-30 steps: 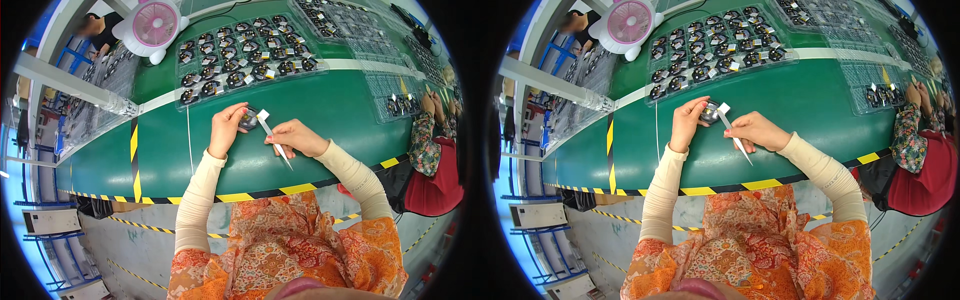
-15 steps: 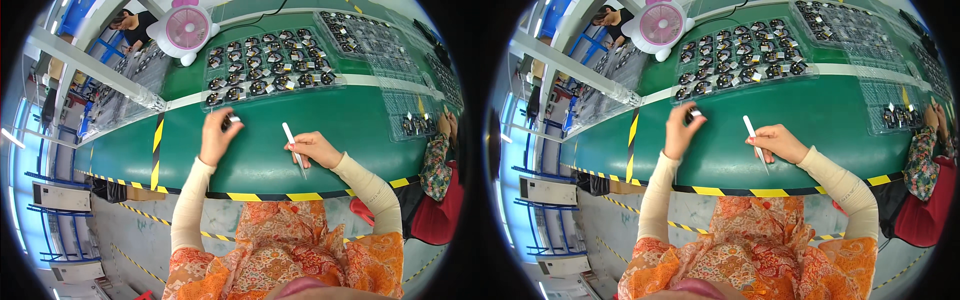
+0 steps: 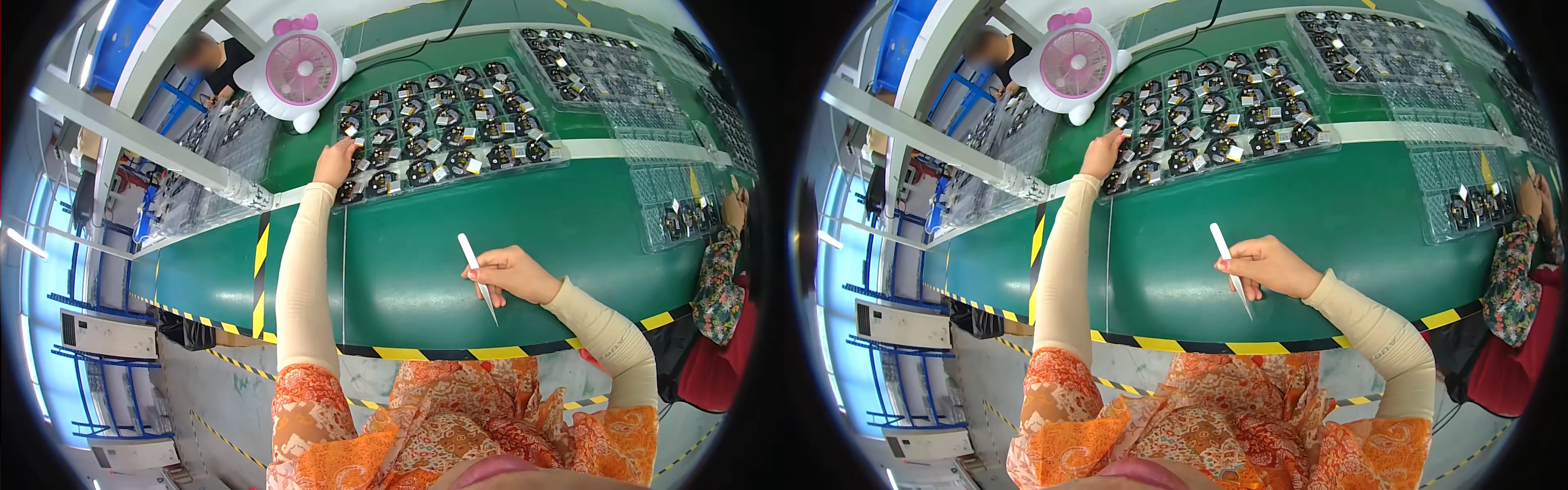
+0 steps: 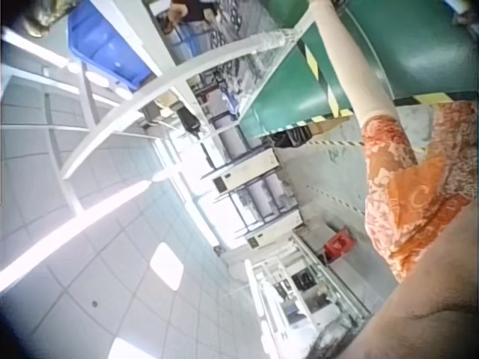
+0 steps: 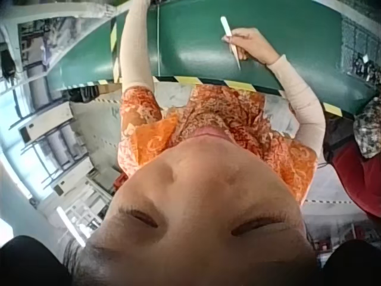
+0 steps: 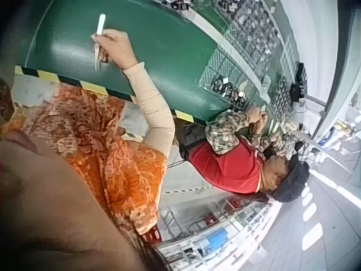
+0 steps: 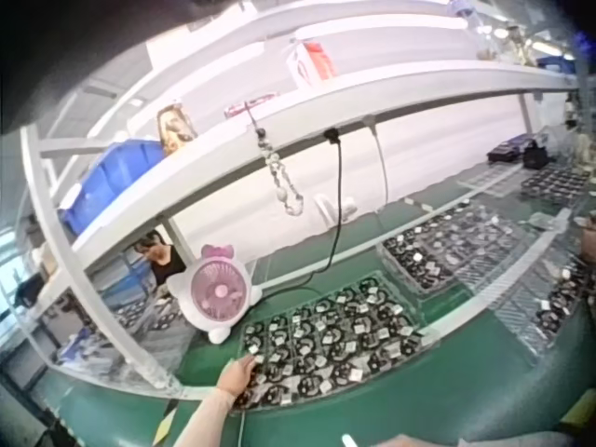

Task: Assembling small electronic components using tweezers.

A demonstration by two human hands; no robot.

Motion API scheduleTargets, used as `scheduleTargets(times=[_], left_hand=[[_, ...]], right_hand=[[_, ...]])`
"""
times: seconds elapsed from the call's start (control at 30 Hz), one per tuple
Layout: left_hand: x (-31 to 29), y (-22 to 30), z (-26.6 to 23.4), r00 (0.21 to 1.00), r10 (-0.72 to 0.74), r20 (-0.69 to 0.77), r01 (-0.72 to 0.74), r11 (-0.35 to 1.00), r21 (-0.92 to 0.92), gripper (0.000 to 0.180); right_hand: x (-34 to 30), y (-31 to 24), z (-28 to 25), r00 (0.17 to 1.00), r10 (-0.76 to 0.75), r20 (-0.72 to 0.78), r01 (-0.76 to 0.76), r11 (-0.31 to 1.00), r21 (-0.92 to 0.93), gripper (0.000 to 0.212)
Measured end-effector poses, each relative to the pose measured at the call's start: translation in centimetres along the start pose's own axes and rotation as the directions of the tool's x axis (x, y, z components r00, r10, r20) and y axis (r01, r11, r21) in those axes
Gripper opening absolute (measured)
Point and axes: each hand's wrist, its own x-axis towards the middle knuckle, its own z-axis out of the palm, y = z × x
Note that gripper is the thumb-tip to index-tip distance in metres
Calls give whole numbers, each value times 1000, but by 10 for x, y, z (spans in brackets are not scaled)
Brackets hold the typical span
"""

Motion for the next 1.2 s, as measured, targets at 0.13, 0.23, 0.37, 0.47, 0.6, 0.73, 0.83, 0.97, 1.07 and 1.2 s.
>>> scheduleTargets(times=[0.13,0.23,0.37,0.47,0.6,0.73,0.83,0.97,1.07,1.2], left_hand=[[9,-5,-5,994,1,-108,-21,983,-183,17],[24,19,-11,957,36,-288,-52,997,-50,20],[43,57,3,959,-247,138,224,961,163,45],[59,43,14,885,-350,308,327,937,126,45],[61,34,3,878,-377,294,451,858,-245,33],[31,81,-18,854,-438,281,445,332,-832,25],[-27,159,-51,857,-294,423,476,138,-868,34],[-98,208,-52,900,-115,421,436,208,-875,38],[-115,225,-50,942,-92,323,335,333,-881,40],[-121,228,-47,946,-214,244,300,293,-908,34]], right_hand=[[1,2,-4,1000,-10,12,10,1000,26,23],[3,1,-5,1000,-7,4,6,1000,9,22],[4,0,-5,1000,-1,-6,1,1000,-4,22],[6,1,-2,1000,-13,27,13,1000,15,21],[4,-1,0,1000,-23,11,23,1000,7,24],[3,8,-7,990,-130,-63,140,971,193,20],[3,2,-16,944,-180,-277,238,952,192,16],[19,-9,-2,879,-243,-410,300,950,82,24],[25,-7,7,859,-314,-403,312,947,-73,25],[32,-10,20,796,-415,-441,368,910,-191,25]])
